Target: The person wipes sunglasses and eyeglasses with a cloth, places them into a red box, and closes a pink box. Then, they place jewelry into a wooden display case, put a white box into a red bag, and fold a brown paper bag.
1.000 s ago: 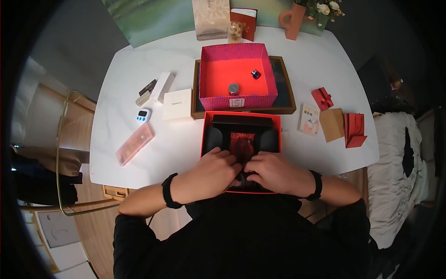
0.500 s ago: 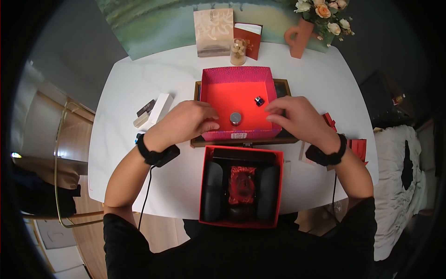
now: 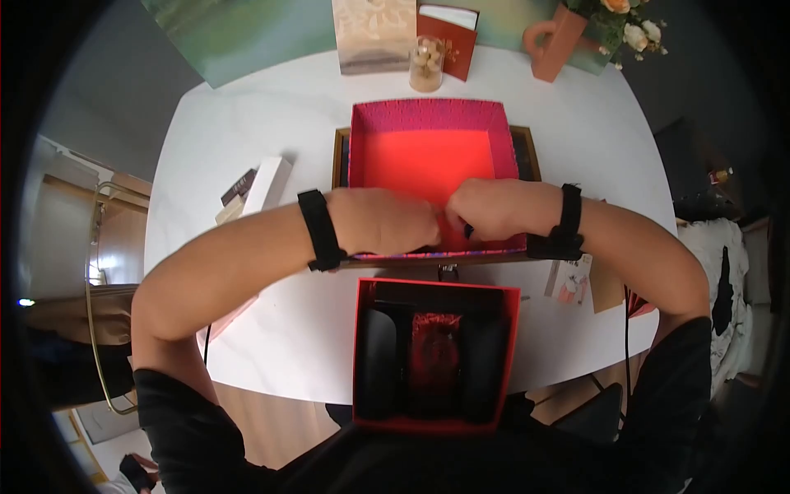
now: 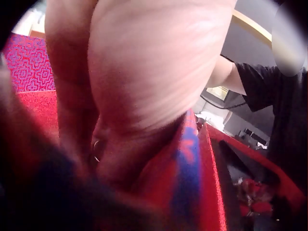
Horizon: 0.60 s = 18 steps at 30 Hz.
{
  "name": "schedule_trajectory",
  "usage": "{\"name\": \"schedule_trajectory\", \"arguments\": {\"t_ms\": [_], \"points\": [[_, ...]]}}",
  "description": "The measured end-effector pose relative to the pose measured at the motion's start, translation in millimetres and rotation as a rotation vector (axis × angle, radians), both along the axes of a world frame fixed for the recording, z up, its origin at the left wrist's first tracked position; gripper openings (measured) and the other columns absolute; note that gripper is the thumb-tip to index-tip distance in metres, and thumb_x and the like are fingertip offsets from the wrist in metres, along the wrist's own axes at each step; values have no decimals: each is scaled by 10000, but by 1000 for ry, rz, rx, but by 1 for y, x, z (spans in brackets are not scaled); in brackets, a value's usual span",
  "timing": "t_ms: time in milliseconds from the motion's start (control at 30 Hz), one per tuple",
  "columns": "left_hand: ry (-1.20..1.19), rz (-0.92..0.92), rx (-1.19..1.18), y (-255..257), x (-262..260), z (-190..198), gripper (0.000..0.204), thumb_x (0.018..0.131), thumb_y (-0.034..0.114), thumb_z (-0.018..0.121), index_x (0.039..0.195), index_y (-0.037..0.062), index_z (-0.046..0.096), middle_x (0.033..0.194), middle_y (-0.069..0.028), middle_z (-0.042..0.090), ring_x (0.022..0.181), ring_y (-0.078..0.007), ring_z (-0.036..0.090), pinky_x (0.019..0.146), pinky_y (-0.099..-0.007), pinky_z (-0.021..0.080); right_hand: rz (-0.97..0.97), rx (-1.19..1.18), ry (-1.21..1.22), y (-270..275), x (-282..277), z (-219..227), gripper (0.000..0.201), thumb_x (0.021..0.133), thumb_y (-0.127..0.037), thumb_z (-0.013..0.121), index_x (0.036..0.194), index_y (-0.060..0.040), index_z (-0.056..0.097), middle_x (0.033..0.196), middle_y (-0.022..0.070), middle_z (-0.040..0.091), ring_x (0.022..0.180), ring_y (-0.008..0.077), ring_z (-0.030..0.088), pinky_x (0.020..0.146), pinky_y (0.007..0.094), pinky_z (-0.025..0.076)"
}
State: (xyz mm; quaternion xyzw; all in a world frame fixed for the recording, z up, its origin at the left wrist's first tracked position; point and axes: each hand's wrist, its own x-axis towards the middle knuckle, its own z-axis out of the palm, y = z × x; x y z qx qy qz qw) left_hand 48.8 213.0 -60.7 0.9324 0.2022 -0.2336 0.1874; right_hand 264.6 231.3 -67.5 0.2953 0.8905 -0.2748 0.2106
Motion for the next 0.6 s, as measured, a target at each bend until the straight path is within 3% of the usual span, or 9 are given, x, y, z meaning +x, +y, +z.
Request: {"name": "schedule_trajectory", "arguments": {"t_ms": [100, 200, 333, 400, 433, 500, 533, 600], "points": [[-63, -50, -62, 8, -4, 4, 281, 1017, 111, 558, 1192, 68, 775, 1132, -191, 721, 1052, -393, 730, 932, -503, 594, 17, -121, -5, -5, -6, 4, 167, 859, -85, 770, 1017, -48, 810, 975, 186, 786, 950, 367, 754, 844, 453, 596], [-283, -72, -42, 15, -22, -14, 271, 957, 79, 590, 1153, 42, 773, 1042, -195, 738, 1035, -417, 705, 900, -505, 581, 48, -207, 30, 4, -3, 9, 167, 892, -122, 749, 1017, -25, 802, 960, 178, 787, 907, 347, 754, 823, 441, 584], [-463, 11, 7, 17, -37, 23, 336, 842, -33, 688, 1173, 4, 728, 1017, -196, 726, 1006, -429, 691, 870, -495, 577, -47, -89, 258, -10, 8, 38, 180, 902, -138, 759, 1027, -13, 793, 947, 171, 779, 867, 314, 743, 803, 411, 575], [-636, 94, 74, 5, -45, 55, 381, 821, -74, 764, 1190, -17, 687, 1025, -162, 723, 999, -393, 702, 851, -452, 581, -233, 88, 488, -24, 15, 67, 183, 965, -172, 743, 971, 9, 763, 873, 126, 756, 797, 235, 705, 771, 360, 553], [-633, 87, 81, -6, -51, 72, 381, 821, -74, 764, 1190, -17, 687, 1025, -162, 723, 999, -393, 702, 851, -452, 581, -235, 97, 493, -32, 21, 76, 183, 965, -172, 743, 971, 9, 763, 873, 126, 756, 797, 235, 705, 771, 360, 553], [-666, 486, -84, -42, -61, 97, 335, 862, -2, 821, 1170, -16, 690, 1054, -135, 732, 973, -334, 715, 843, -411, 588, -502, 51, 642, -60, 33, 90, 287, 1048, -224, 693, 907, 25, 725, 773, 56, 674, 730, 138, 607, 716, 314, 504], [-674, 451, -64, -60, -66, 100, 334, 869, 17, 837, 1168, -13, 692, 1061, -129, 736, 953, -315, 716, 833, -398, 591, -525, 28, 700, -76, 38, 95, 372, 1102, -261, 633, 869, 23, 697, 735, -2, 590, 708, 83, 518, 671, 290, 449], [-746, 382, -104, -97, -71, 89, 353, 869, 58, 867, 1176, 1, 703, 1067, -122, 739, 918, -293, 726, 804, -385, 599, -667, -160, 668, -111, 48, 96, 384, 1125, -288, 583, 899, -9, 718, 729, -28, 549, 692, 70, 489, 633, 258, 396]]}}
